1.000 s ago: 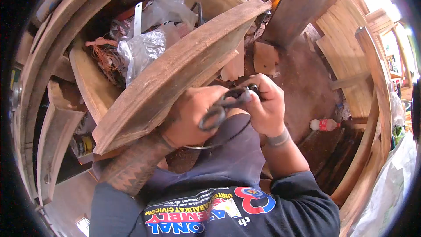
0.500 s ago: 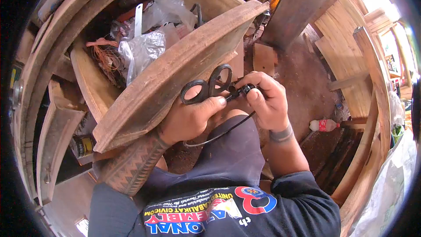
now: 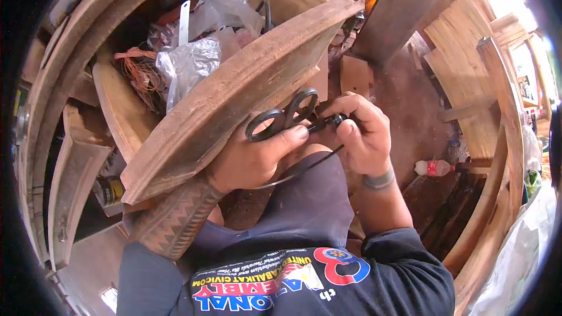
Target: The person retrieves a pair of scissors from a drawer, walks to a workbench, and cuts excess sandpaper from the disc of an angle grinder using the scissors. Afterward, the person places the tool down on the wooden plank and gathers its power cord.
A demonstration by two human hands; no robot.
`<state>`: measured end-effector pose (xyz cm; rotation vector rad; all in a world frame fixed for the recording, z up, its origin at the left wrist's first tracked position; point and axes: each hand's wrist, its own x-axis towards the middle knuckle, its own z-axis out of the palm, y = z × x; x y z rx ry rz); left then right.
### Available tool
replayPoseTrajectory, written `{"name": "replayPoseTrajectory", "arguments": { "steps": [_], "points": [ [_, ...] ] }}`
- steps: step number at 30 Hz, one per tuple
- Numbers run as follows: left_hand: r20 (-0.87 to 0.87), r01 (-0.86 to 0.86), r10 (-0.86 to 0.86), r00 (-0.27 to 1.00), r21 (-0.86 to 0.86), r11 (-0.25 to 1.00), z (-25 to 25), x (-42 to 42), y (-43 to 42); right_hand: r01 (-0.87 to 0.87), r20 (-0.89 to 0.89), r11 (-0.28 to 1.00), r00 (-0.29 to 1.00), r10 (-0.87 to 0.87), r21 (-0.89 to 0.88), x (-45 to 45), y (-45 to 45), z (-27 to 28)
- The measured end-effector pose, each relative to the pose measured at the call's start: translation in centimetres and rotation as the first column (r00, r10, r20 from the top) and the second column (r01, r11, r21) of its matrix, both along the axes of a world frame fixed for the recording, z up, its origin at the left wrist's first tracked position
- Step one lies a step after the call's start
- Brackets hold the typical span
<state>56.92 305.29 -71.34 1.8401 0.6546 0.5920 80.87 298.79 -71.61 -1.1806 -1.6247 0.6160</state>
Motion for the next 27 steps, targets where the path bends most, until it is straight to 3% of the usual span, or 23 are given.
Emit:
{"name": "replayPoseTrajectory", "arguments": {
  "steps": [4, 6, 10, 14, 17, 19, 20, 21, 23, 24, 26, 27],
  "points": [
    [-0.067, 0.039, -0.039, 0.997, -0.005, 0.999, 0.7, 0.1, 0.3, 0.027, 0.055, 0.999, 0.998, -0.029, 0.044, 0.4, 0.2, -0.3],
    [-0.071, 0.042, -0.036, 0.997, 0.083, 0.996, 0.7, 0.1, 0.4, 0.037, 0.062, 0.999, 0.997, -0.038, 0.023, 0.4, 0.1, -0.4],
    [0.033, -0.011, -0.002, 0.999, 0.375, 0.927, -1.0, 0.2, 0.9, 0.037, 0.035, 0.999, 0.999, -0.036, -0.017, 0.1, 0.0, -0.5],
    [0.105, -0.077, 0.005, 0.994, 0.694, 0.716, -2.3, 0.6, 0.9, 0.036, 0.002, 0.999, 0.999, -0.036, 0.038, -0.7, 0.4, -1.3],
    [0.019, 0.037, -0.047, 0.999, 0.341, 0.939, -1.8, 0.8, 0.7, 0.077, -0.027, 0.997, 0.997, -0.076, 0.009, -1.3, 0.3, -1.6],
    [0.039, 0.01, -0.036, 0.999, 0.52, 0.854, -2.4, 0.8, 1.4, 0.12, -0.025, 0.993, 0.992, -0.12, -0.012, -2.1, 0.5, -1.8],
    [0.053, -0.013, -0.024, 0.998, 0.603, 0.798, -2.7, 0.8, 1.7, 0.138, -0.007, 0.977, 0.99, -0.141, -0.163, -2.0, 0.3, -1.3],
    [-0.003, 0.012, -0.012, 1.0, 0.458, 0.889, -2.7, 0.7, 1.4, 0.152, 0.009, 0.968, 0.988, -0.153, -0.2, -2.1, 0.4, -0.9],
    [-0.057, 0.038, -0.042, 0.997, -0.071, 0.997, -1.1, 0.7, 1.1, 0.18, 0.082, 0.971, 0.982, -0.168, -0.16, -1.5, 1.3, -1.5],
    [-0.089, -0.015, -0.014, 0.996, -0.314, 0.949, -0.4, 0.8, 1.0, 0.184, -0.076, 0.959, 0.976, -0.204, -0.215, -1.0, 1.5, -1.7],
    [-0.111, -0.034, -0.018, 0.994, -0.455, 0.89, 1.2, 0.9, 0.8, 0.178, -0.363, 0.936, 0.887, -0.286, -0.303, 0.5, 2.0, -1.4],
    [-0.077, 0.014, -0.072, 0.994, -0.581, 0.814, 2.0, 0.7, 0.9, 0.227, -0.44, 0.946, 0.843, -0.31, -0.232, 1.7, 2.4, -1.7]
  ]
}}
